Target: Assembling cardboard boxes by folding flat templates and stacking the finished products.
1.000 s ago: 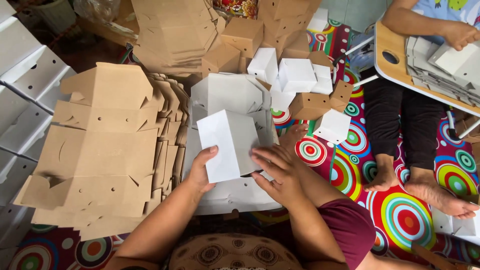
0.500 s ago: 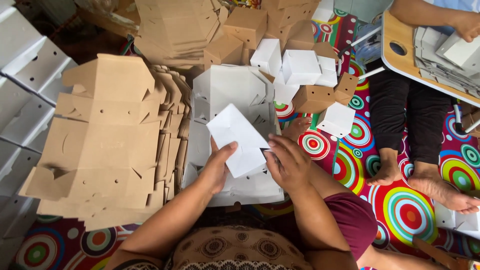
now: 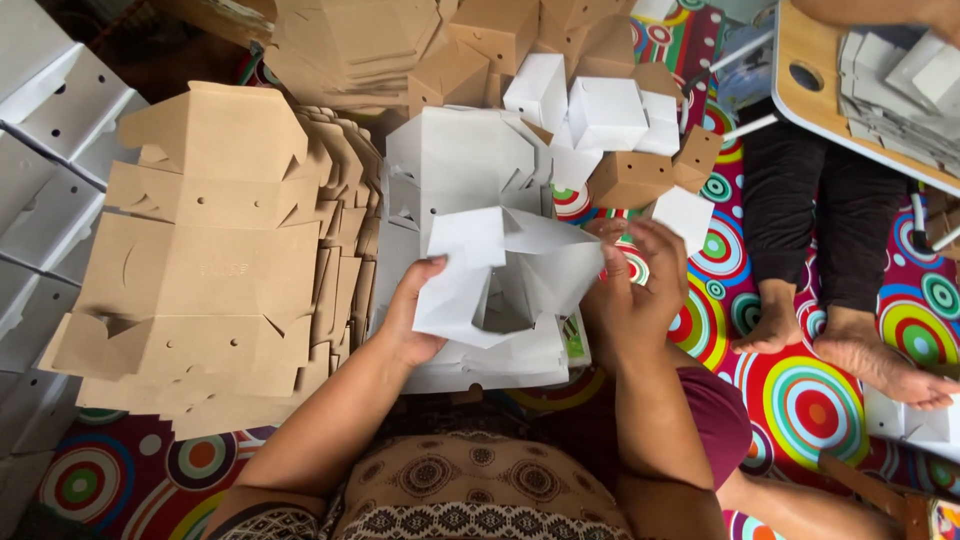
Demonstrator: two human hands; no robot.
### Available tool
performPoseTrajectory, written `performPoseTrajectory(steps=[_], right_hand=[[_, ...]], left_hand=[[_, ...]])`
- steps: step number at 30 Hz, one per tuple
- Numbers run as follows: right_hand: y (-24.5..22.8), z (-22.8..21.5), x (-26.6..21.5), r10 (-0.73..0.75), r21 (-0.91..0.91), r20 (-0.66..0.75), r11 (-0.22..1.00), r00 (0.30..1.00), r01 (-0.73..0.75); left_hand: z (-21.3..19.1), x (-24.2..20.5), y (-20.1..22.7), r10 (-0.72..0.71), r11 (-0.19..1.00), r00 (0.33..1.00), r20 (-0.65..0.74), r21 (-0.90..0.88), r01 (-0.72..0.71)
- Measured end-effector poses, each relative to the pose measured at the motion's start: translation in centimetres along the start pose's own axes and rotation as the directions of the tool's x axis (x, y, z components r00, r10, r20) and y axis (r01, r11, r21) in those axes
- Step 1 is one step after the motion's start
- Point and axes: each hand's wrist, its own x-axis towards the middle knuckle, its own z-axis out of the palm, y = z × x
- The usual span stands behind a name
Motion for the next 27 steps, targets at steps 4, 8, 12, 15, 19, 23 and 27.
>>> performPoseTrajectory(steps=[4, 8, 12, 15, 19, 23, 27], right_hand=[[-0.4, 0.5, -1.9, -0.159, -0.057, 0.14, 0.984, 0.977, 0.169], [1.8, 2.7, -5.6, 0.285, -0.349, 0.395, 0.926, 0.873, -0.144], [-0.4, 4.1, -7.5, 0.126, -0.153, 0.378, 0.986, 0.917, -0.072], [3.1, 4.6, -8.5, 0.121, -0.316, 0.262, 0.948, 0.957, -0.034], [1.6, 1.1, -1.6, 0.539, 0.112, 0.082, 0.831, 0.838, -0.545], [0.3, 1.2, 0.6, -0.051, -0.216, -0.149, 0.976, 0.987, 0.018], [2.0, 2.3, -2.7, -0.412, -0.325, 0.412, 0.767, 0.813, 0.554]], left_hand=[[2.3, -2.3, 1.4, 0.008, 0.998, 0.999, -0.038, -0.063, -0.011], [0.8, -1.7, 0.3, 0.063, 0.991, 0.998, -0.019, -0.116, -0.064], [-1.7, 0.4, -1.9, 0.202, 0.977, 0.979, 0.006, -0.072, -0.201], [-3.1, 1.3, -1.8, 0.225, 0.973, 0.973, 0.042, -0.066, -0.222], [-1.7, 0.4, -2.1, 0.229, 0.973, 0.97, 0.082, -0.031, -0.227], [2.3, -3.0, 0.2, -0.017, 0.998, 0.999, 0.045, -0.067, 0.02], [3.5, -4.2, 1.2, -0.057, 0.989, 0.997, 0.043, -0.134, 0.063]])
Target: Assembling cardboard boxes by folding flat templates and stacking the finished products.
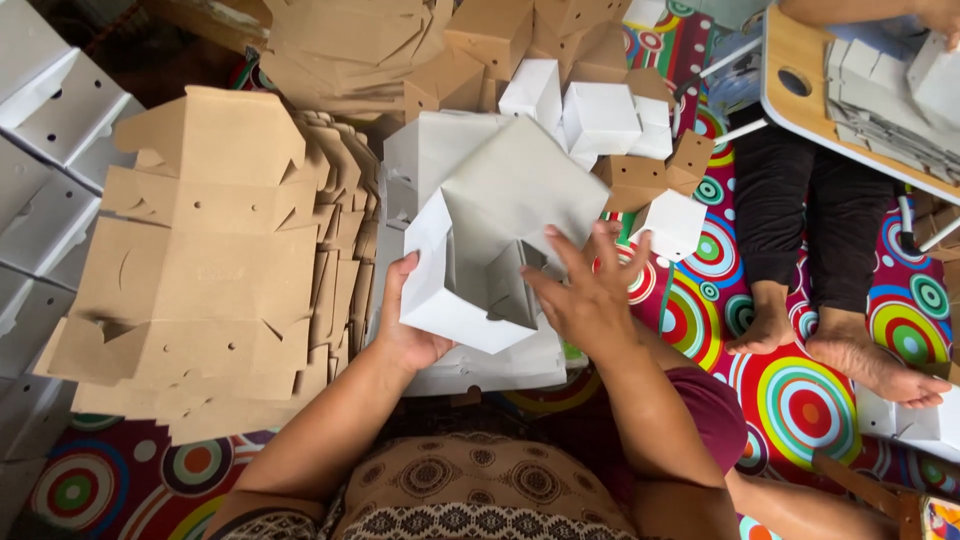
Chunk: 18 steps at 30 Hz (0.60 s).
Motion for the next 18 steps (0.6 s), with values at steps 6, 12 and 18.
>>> performPoseTrajectory(steps=[6, 12, 18], right_hand=[[1.2, 1.4, -1.4, 0.159, 0.257, -0.033, 0.955, 0.987, -0.145], [3.9, 1.2, -0.4, 0.514, 0.419, 0.027, 0.773, 0.857, -0.477], [-0.2, -1.0, -0.4, 0.119, 0.369, -0.076, 0.926, 0.99, -0.082]], left_hand=[[-2.4, 1.3, -0.6, -0.082, 0.995, 0.989, 0.125, -0.039, 0.088], [-4.0, 2.2, -1.4, -0.018, 0.996, 0.967, 0.254, -0.084, 0.041], [-4.6, 3.0, -1.3, 0.039, 0.994, 0.935, 0.352, -0.114, 0.001]])
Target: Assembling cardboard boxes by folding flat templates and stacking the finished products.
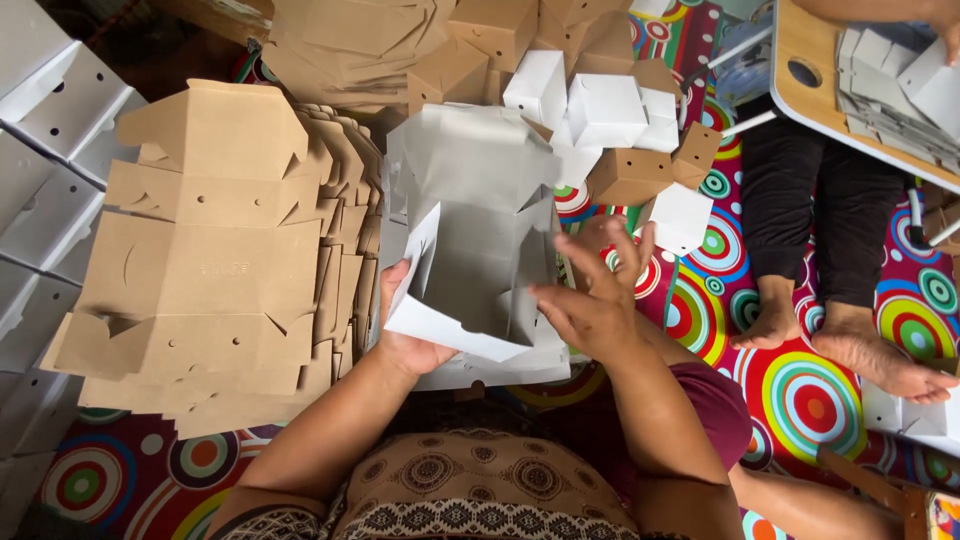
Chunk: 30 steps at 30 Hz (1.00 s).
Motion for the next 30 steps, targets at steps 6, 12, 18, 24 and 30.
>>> performPoseTrajectory(steps=[6, 12, 18, 24, 30], right_hand=[[2.3, -0.7, -0.4, 0.039, -0.172, -0.107, 0.983, 0.993, -0.057], [-0.5, -2.2, 2.6, 0.19, 0.162, -0.109, 0.972, 0.976, -0.171], [-3.2, 1.9, 2.2, 0.09, -0.032, 0.069, 0.996, 0.994, -0.088], [-0.4, 7.0, -3.2, 0.19, -0.168, 0.185, 0.973, 0.964, -0.159], [0.0, 6.7, -1.3, 0.105, -0.264, 0.065, 0.961, 0.992, -0.084]], left_hand=[[2.7, -1.2, -0.2, 0.238, 0.967, 0.97, -0.047, -0.08, -0.241], [1.7, 1.7, -2.1, 0.542, 0.819, 0.824, 0.166, 0.116, -0.562], [3.9, 1.6, -2.9, 0.361, 0.714, 0.922, -0.14, 0.678, -0.176], [0.7, -0.9, -2.5, 0.141, 0.369, 0.977, -0.16, 0.924, 0.098], [5.1, -0.7, -0.3, 0.377, -0.642, 0.665, 0.645, 0.699, -0.314]])
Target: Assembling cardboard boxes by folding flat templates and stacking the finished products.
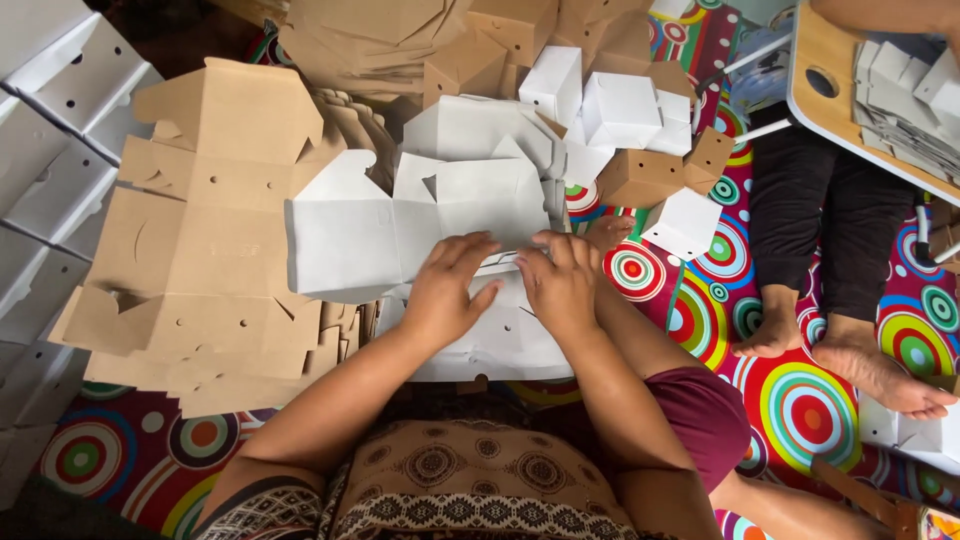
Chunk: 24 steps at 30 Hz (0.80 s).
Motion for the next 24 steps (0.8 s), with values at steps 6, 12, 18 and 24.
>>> performPoseTrajectory(steps=[6, 12, 18, 24], right_hand=[[1.7, 0.5, -1.2, 0.024, 0.044, -0.066, 0.999, 0.998, -0.021], [1.5, -1.3, -1.1, -0.002, 0.104, -0.03, 0.995, 1.0, 0.005], [-0.8, -2.4, -0.4, 0.01, 0.17, -0.006, 0.985, 1.0, -0.009], [4.5, 1.0, -4.9, 0.777, 0.473, 0.357, 0.328, 0.519, -0.818]], left_hand=[[2.7, -0.2, -3.8, -0.051, 0.914, 0.98, 0.195, 0.405, -0.033], [1.8, 1.3, -2.8, 0.124, 0.882, 0.986, 0.107, 0.443, -0.159], [2.0, 0.7, -2.5, 0.172, 0.884, 0.96, 0.223, 0.395, -0.25], [1.5, 0.8, -3.3, 0.236, 0.894, 0.962, 0.138, 0.358, -0.271]])
